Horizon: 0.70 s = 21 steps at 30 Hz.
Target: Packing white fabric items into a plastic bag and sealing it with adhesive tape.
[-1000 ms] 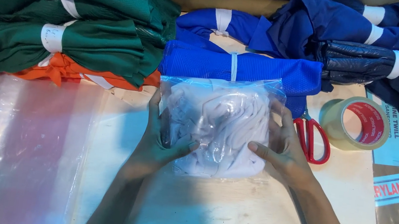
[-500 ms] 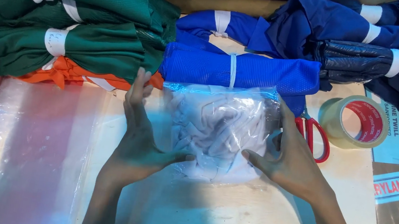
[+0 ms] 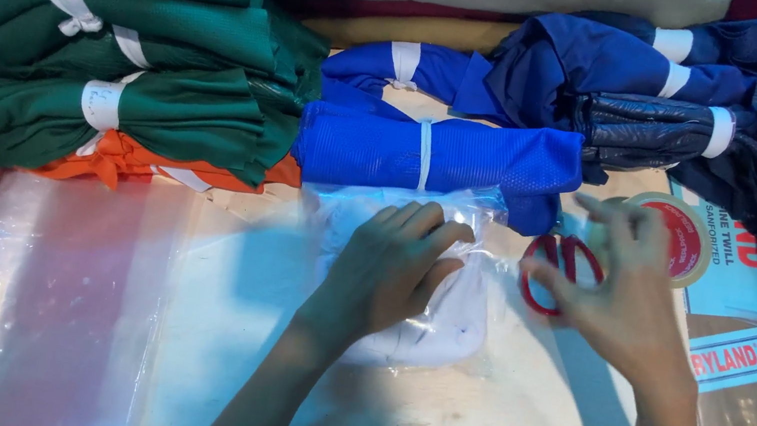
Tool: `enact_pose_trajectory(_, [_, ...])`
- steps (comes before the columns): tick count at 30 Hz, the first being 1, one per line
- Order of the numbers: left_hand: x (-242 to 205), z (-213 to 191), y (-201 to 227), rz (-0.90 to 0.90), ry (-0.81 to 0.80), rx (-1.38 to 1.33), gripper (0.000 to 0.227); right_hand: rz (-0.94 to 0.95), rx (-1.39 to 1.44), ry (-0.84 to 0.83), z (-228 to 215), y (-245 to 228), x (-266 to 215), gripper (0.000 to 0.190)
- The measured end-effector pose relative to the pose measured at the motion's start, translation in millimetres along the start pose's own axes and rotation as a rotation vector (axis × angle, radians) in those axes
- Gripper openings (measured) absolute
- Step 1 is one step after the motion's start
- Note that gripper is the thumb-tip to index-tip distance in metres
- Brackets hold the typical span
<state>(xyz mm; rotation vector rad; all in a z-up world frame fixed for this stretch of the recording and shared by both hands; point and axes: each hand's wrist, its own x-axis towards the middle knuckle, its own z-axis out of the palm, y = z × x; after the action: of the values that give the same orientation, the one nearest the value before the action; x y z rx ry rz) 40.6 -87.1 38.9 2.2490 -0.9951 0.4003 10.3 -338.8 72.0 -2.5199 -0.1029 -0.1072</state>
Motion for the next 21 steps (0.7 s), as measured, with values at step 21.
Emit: enact_pose_trajectory(21, [-9, -31, 22, -0.687, -0.201, -0.807, 0.038, 0.013, 0.490, 0.444, 8, -20, -12, 0.019])
